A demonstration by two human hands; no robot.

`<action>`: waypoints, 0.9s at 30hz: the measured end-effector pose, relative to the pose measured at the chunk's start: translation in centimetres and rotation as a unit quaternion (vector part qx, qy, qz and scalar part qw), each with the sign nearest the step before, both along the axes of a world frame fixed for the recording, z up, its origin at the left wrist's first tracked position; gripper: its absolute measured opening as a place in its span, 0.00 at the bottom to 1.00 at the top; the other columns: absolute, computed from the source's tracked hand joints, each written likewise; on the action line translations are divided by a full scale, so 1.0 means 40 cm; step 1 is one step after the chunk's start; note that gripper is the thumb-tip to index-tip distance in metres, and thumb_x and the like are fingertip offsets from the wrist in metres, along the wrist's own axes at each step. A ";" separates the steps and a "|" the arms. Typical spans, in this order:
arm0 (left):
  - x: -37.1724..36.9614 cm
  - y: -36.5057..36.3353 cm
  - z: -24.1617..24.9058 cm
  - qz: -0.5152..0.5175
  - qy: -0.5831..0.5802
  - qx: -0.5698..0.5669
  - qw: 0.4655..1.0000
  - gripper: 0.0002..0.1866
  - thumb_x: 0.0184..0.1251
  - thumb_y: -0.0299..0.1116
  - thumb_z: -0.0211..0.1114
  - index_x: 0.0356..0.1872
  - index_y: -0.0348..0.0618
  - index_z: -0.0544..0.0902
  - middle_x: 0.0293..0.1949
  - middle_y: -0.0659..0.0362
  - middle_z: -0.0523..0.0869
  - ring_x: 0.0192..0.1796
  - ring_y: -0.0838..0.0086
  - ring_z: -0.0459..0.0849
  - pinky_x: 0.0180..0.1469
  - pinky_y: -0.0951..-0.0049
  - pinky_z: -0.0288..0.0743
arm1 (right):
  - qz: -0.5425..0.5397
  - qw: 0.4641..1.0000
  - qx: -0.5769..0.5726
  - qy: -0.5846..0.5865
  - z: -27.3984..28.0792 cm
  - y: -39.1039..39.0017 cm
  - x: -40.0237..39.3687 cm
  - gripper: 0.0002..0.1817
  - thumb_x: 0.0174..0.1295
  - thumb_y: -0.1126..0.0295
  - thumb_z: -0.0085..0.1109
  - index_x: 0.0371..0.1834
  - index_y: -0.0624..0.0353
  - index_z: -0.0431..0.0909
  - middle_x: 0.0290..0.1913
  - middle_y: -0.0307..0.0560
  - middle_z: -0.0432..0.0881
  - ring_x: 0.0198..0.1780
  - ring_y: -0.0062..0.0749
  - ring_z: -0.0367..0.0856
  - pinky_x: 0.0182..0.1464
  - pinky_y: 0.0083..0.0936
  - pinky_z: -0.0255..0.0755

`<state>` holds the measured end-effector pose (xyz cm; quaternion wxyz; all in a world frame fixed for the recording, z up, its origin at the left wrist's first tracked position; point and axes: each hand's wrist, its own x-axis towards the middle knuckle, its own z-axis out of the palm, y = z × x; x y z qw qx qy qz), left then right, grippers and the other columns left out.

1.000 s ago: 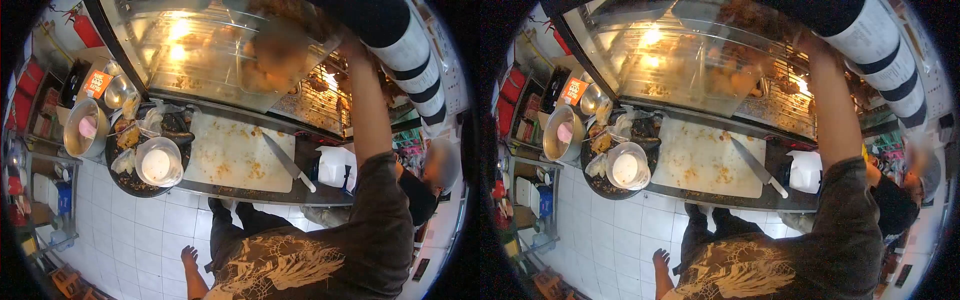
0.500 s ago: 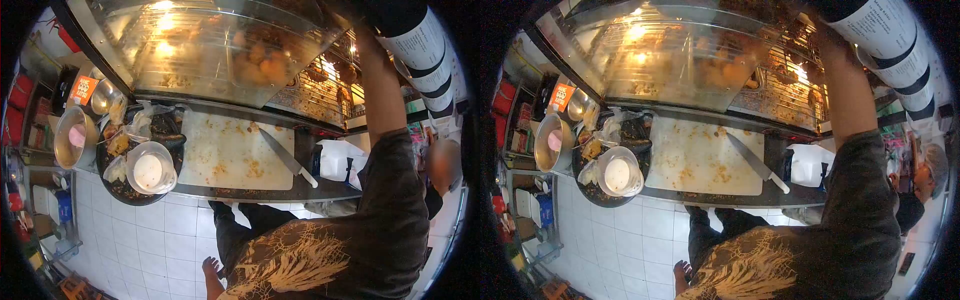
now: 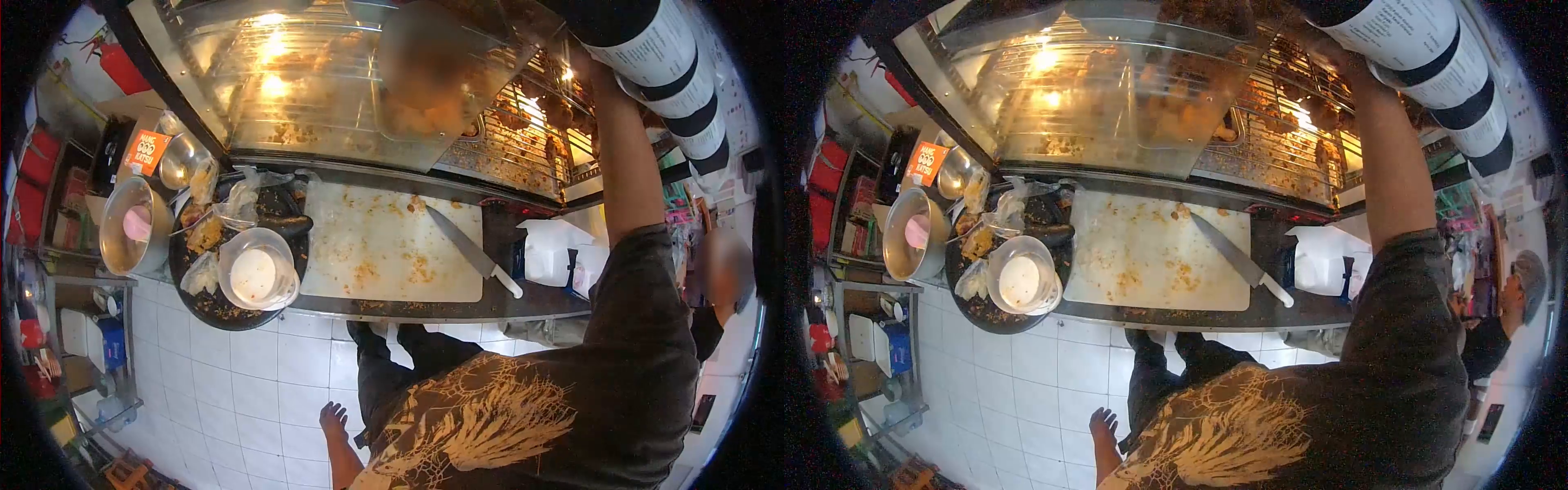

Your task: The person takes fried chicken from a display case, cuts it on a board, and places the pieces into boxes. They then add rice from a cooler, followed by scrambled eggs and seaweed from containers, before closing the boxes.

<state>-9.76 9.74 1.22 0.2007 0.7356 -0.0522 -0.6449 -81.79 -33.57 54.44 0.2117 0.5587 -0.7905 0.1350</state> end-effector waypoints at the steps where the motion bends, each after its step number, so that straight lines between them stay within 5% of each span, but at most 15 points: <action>1: 0.008 -0.001 0.003 -0.004 -0.011 0.004 1.000 0.20 0.77 0.38 0.51 0.65 0.46 0.74 0.58 0.50 0.84 0.52 0.60 0.86 0.50 0.59 0.77 | -0.004 1.000 0.002 -0.001 -0.003 0.000 0.006 0.24 0.72 0.67 0.52 0.70 0.56 0.72 0.66 0.59 0.77 0.68 0.51 0.73 0.73 0.41 0.64; 9: 0.085 0.051 -0.002 -0.001 0.029 -0.012 1.000 0.21 0.77 0.36 0.52 0.67 0.43 0.73 0.58 0.49 0.83 0.53 0.57 0.85 0.52 0.55 0.77 | -0.031 0.999 0.040 0.003 -0.020 0.013 0.035 0.23 0.72 0.66 0.52 0.70 0.55 0.73 0.66 0.60 0.77 0.69 0.53 0.73 0.73 0.43 0.64; 12: 0.164 0.115 -0.082 -0.115 0.030 -0.153 0.981 0.21 0.76 0.37 0.54 0.66 0.43 0.74 0.57 0.49 0.84 0.53 0.56 0.85 0.51 0.54 0.77 | -0.028 0.999 0.044 0.013 -0.022 0.023 0.058 0.23 0.72 0.65 0.51 0.70 0.55 0.73 0.65 0.60 0.77 0.69 0.54 0.72 0.73 0.43 0.64; 13: 0.150 0.086 -0.066 0.012 0.032 -0.022 0.999 0.22 0.74 0.39 0.57 0.65 0.44 0.74 0.57 0.49 0.83 0.53 0.56 0.85 0.52 0.54 0.76 | -0.025 0.998 0.045 0.019 -0.023 0.028 0.067 0.23 0.72 0.65 0.51 0.70 0.55 0.73 0.65 0.60 0.77 0.69 0.54 0.72 0.73 0.44 0.64; 21: 0.198 0.085 0.000 0.003 0.027 -0.009 1.000 0.23 0.74 0.42 0.57 0.65 0.45 0.74 0.57 0.52 0.83 0.54 0.58 0.83 0.55 0.54 0.74 | 0.037 0.987 0.007 0.155 -0.089 0.271 0.288 0.23 0.72 0.64 0.51 0.70 0.54 0.73 0.65 0.61 0.78 0.69 0.56 0.72 0.72 0.46 0.64; 22: 0.211 0.099 -0.003 -0.009 0.035 -0.016 0.999 0.23 0.74 0.43 0.57 0.65 0.45 0.74 0.57 0.52 0.83 0.54 0.58 0.83 0.55 0.54 0.74 | 0.105 0.961 -0.030 0.253 -0.117 0.317 0.311 0.27 0.67 0.69 0.61 0.71 0.51 0.71 0.67 0.58 0.76 0.65 0.61 0.74 0.70 0.48 0.68; 24: 0.224 0.121 -0.011 -0.030 0.050 -0.034 0.998 0.24 0.75 0.45 0.57 0.65 0.45 0.74 0.57 0.52 0.83 0.54 0.58 0.84 0.54 0.54 0.75 | 0.177 0.939 -0.137 0.260 -0.184 0.403 0.369 0.22 0.67 0.65 0.63 0.65 0.55 0.78 0.62 0.50 0.81 0.57 0.38 0.82 0.55 0.33 0.77; 25: 0.223 0.123 -0.013 -0.035 0.059 -0.043 0.997 0.24 0.75 0.46 0.58 0.65 0.45 0.74 0.56 0.52 0.83 0.54 0.58 0.84 0.53 0.55 0.75 | 0.240 0.930 -0.192 -0.204 -0.217 0.433 0.430 0.23 0.65 0.67 0.65 0.64 0.54 0.78 0.61 0.50 0.81 0.57 0.39 0.82 0.57 0.37 0.77; 26: 0.221 0.122 -0.013 -0.041 0.066 -0.052 0.996 0.24 0.75 0.46 0.58 0.65 0.45 0.74 0.56 0.52 0.84 0.54 0.58 0.84 0.53 0.56 0.76 | 0.249 0.713 -0.206 -0.622 -0.257 0.448 0.502 0.24 0.63 0.68 0.67 0.64 0.53 0.77 0.60 0.50 0.81 0.57 0.41 0.81 0.59 0.41 0.76; 27: 0.223 0.122 -0.014 -0.049 0.074 -0.061 0.994 0.24 0.75 0.46 0.59 0.64 0.45 0.74 0.56 0.52 0.84 0.54 0.58 0.84 0.52 0.57 0.77 | 0.255 0.691 -0.255 -0.627 -0.318 0.464 0.558 0.25 0.63 0.68 0.68 0.64 0.56 0.77 0.59 0.49 0.81 0.57 0.39 0.81 0.59 0.39 0.77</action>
